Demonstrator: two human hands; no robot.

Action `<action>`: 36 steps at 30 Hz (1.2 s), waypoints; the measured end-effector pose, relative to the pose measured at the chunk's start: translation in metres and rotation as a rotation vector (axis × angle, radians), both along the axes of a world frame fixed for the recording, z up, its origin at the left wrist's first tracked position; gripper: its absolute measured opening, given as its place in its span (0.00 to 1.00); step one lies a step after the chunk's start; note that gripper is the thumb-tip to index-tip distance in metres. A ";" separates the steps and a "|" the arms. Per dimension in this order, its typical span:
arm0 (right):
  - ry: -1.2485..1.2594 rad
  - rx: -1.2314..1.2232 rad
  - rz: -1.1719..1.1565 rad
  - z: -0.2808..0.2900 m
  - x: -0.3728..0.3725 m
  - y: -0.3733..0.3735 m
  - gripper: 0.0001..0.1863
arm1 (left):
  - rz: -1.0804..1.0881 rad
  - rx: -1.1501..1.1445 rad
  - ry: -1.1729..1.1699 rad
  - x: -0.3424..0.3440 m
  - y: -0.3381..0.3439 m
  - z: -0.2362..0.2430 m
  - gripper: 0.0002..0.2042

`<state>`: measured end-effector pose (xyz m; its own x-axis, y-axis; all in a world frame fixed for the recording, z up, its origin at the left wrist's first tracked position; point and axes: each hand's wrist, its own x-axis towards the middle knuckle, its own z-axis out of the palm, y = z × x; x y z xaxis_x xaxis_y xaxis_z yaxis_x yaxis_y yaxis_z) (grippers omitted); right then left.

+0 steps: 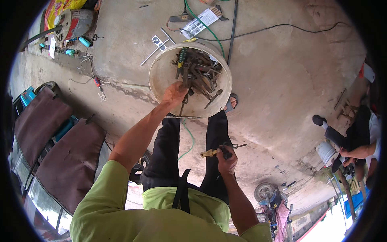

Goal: The person uses a screwdriver to adjust a small black electrical component held in their hands, then retrieves a metal rod from a bucket of tools and continues manipulating the component. The person works near a scooter with exposed wiring in an outdoor workshop area.

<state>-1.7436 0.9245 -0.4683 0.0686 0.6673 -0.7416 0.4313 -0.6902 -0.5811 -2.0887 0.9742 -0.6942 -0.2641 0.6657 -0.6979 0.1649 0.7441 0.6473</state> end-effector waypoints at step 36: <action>-0.018 0.011 0.224 -0.012 0.018 0.011 0.18 | -0.664 -0.058 0.640 0.063 0.132 -0.085 0.17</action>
<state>-1.7255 0.9352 -0.4807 -0.0688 0.6752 -0.7344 0.5833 -0.5699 -0.5787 -2.0260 1.1062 -0.7790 -0.1872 0.7874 -0.5874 0.8830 0.3968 0.2506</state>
